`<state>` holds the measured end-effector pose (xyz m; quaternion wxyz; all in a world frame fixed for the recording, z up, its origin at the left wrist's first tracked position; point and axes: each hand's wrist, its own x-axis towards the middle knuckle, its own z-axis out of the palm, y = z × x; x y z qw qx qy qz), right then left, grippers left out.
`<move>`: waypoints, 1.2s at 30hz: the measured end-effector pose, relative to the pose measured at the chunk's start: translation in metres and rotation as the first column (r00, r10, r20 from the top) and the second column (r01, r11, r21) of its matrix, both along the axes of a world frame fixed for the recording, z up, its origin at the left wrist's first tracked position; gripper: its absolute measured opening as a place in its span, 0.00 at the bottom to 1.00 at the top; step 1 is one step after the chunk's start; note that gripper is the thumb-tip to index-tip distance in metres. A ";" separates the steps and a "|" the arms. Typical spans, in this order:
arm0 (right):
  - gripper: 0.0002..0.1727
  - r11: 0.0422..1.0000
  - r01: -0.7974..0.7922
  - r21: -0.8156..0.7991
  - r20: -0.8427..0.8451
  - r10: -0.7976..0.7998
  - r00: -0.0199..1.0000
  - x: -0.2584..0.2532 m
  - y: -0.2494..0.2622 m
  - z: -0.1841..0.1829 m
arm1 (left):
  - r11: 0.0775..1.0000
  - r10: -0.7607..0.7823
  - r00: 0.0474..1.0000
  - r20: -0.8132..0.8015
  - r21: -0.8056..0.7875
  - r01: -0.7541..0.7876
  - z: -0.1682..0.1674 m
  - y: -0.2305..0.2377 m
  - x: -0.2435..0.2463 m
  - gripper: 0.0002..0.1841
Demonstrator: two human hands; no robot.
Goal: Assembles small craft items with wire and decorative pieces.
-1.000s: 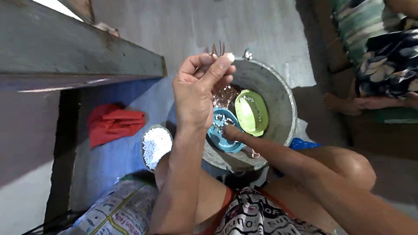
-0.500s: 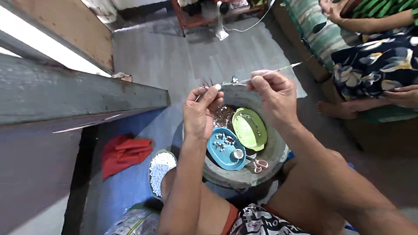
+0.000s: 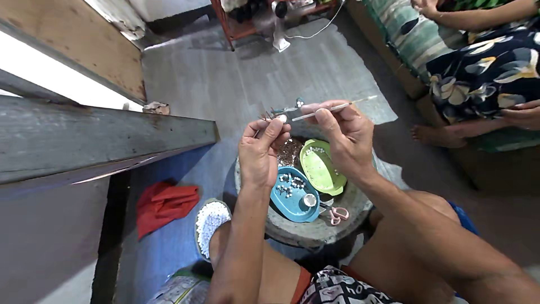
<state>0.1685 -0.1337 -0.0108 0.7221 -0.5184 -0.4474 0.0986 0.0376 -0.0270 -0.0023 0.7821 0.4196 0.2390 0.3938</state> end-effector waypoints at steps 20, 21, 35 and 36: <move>0.11 0.997 -0.071 0.025 0.001 0.071 0.997 0.016 -0.005 0.004 | 0.996 0.088 0.996 -0.014 0.013 -0.088 0.002 0.008 -0.009 0.05; 0.11 0.999 -0.047 0.027 0.037 0.046 0.998 0.014 -0.006 0.006 | 0.996 0.087 0.996 -0.016 0.015 -0.087 0.002 0.008 -0.008 0.05; 0.11 0.998 0.005 0.057 0.202 -0.016 0.979 0.003 -0.005 0.005 | 0.995 0.066 0.997 -0.026 0.071 -0.064 0.001 0.003 -0.005 0.07; 0.11 0.999 0.003 0.055 0.202 -0.014 0.979 0.003 -0.005 0.005 | 0.995 0.067 0.997 -0.026 0.073 -0.065 0.001 0.002 -0.004 0.07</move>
